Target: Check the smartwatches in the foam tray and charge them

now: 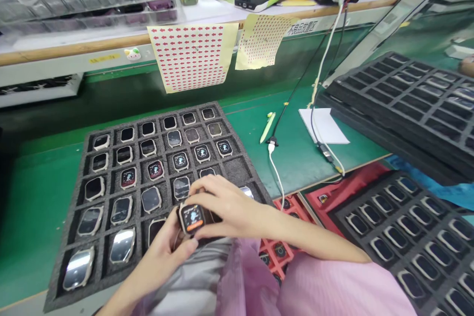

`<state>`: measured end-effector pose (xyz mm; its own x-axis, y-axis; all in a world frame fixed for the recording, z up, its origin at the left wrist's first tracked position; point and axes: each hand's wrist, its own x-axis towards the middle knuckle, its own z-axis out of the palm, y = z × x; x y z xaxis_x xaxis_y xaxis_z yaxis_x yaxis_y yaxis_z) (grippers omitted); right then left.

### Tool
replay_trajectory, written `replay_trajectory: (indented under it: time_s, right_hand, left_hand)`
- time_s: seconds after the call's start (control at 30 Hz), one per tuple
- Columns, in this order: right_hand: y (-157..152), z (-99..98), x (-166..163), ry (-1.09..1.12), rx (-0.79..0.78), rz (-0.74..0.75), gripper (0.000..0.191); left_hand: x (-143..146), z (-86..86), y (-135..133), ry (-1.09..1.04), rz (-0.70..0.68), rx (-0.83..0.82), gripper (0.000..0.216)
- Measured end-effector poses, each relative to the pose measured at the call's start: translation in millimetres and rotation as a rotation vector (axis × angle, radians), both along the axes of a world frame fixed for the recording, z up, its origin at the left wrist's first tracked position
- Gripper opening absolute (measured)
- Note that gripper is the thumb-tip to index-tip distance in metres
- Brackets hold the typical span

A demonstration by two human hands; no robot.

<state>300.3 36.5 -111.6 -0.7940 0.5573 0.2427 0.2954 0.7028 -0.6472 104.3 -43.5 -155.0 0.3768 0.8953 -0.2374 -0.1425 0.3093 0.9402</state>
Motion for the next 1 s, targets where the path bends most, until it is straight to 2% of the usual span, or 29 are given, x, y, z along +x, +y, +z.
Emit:
replay_trajectory:
  time_s: [0.07,0.17,0.27,0.33,0.47,0.6,0.7,0.8,0.9,1.0]
  right_hand:
    - [14,5.4,19,-0.015,-0.035,-0.094,0.044]
    - [37,-0.6,51,-0.173,-0.002,-0.253,0.041]
    - [45,-8.5,72,-0.365,0.06,-0.273,0.038]
    - [41,-4.9,74,-0.443,0.111,-0.241,0.041]
    - [31,12.5,45,-0.484,0.246,-0.206,0.035]
    - [36,7.5,3,-0.568,0.268,-0.071,0.036]
    - [46,-1.2,-8,-0.568,0.218,-0.071,0.041]
    - [47,3.7,-6,-0.403,0.102,-0.11,0.051]
    - [35,14.6,-9,-0.217,-0.023,-0.099,0.055]
    - [16,14.4,-25,-0.165,-0.03,0.003,0.049]
  left_hand:
    - [-3,1.9,-2,-0.035,-0.032,-0.025,0.048]
    - [-8,5.0,-4,-0.056,0.018,-0.064,0.041]
    - [-15,8.9,-6,-0.027,0.071,-0.114,0.032]
    - [-19,10.4,-5,0.003,0.071,-0.121,0.029]
    - [-22,7.4,-2,0.033,0.089,-0.111,0.031]
    - [-21,4.5,2,0.009,0.06,-0.139,0.034]
    - [-22,7.0,3,-0.03,0.035,-0.133,0.032]
    - [-24,7.9,4,-0.069,0.026,-0.144,0.03]
    - [-25,4.2,6,-0.092,0.014,-0.149,0.033]
    - [-25,1.2,6,-0.107,0.004,-0.149,0.043]
